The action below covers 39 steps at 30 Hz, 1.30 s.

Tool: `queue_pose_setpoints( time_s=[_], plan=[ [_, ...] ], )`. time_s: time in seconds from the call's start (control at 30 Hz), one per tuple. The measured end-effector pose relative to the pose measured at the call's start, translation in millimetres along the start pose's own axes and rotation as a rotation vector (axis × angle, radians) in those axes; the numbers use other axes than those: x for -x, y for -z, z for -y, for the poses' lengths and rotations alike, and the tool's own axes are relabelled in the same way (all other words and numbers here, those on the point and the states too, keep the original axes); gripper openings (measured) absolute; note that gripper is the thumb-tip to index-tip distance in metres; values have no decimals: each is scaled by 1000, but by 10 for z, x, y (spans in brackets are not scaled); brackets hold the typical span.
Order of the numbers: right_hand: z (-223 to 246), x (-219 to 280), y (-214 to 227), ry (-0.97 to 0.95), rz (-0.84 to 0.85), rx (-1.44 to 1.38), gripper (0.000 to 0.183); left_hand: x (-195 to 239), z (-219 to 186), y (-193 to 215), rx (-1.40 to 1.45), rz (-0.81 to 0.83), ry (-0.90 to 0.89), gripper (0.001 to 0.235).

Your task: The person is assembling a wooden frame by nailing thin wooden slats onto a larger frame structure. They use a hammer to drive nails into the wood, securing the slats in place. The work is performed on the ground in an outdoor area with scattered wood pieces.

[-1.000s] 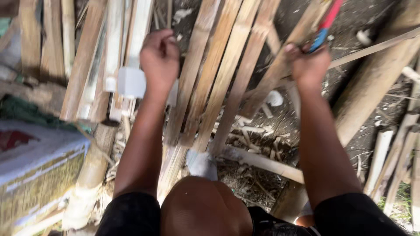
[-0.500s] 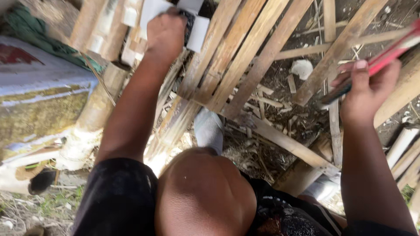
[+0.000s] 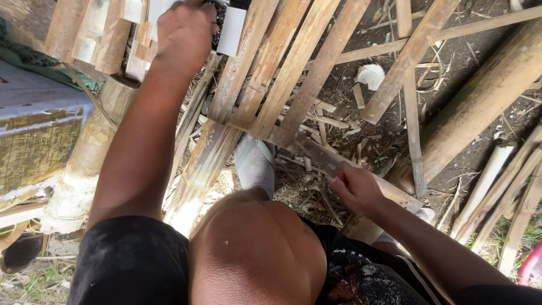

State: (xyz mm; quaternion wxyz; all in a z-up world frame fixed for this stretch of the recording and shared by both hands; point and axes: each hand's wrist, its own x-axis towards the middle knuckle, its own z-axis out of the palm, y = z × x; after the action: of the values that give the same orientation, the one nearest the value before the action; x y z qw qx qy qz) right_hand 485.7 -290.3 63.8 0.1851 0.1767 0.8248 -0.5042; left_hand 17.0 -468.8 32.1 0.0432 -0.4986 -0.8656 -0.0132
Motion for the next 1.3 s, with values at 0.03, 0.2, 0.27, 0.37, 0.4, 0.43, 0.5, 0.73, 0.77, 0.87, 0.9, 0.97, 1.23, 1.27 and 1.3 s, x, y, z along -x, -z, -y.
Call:
queue_pose_setpoints(
  time_s=[0.03,0.2,0.27,0.37,0.4,0.43,0.5,0.73,0.77,0.87,0.9,0.97,1.23,1.27,1.3],
  plan=[
    [31,-3,0,20,17,2,33,4,17,35,70,30,52,6],
    [149,-47,59,108,38,57,30,1,-16,78,138,78,118,2],
    [155,-70,68,104,36,51,31,6,-33,105,154,51,134,12],
    [116,-93,79,144,6,43,33,39,-84,227,183,-9,186,5],
    [99,-88,77,166,-6,39,34,81,-125,296,210,-86,171,3],
    [82,-84,75,186,-20,10,34,140,-181,380,237,-162,155,6],
    [52,-95,77,225,-43,-54,34,304,-353,573,397,-265,173,7],
    [116,-47,107,55,-45,-142,33,1065,-1506,772,1204,-281,226,17],
    [129,-34,121,78,-49,-167,33,1148,-1595,717,1270,-242,213,20],
    [183,49,109,283,-105,-172,35,1429,-1716,547,1106,-261,84,18],
    [205,85,86,373,-132,-163,36,1495,-1765,485,1116,-226,84,18],
    [243,125,54,204,-128,-145,38,1567,-1843,381,1135,-166,71,19],
    [246,188,-89,76,-140,-188,45,1619,-1967,224,965,-128,39,17],
    [243,179,-93,124,-156,-188,44,1609,-1965,230,927,-149,41,17],
    [242,173,-102,173,-171,-188,44,1595,-1961,229,924,-145,45,17]
  ],
)
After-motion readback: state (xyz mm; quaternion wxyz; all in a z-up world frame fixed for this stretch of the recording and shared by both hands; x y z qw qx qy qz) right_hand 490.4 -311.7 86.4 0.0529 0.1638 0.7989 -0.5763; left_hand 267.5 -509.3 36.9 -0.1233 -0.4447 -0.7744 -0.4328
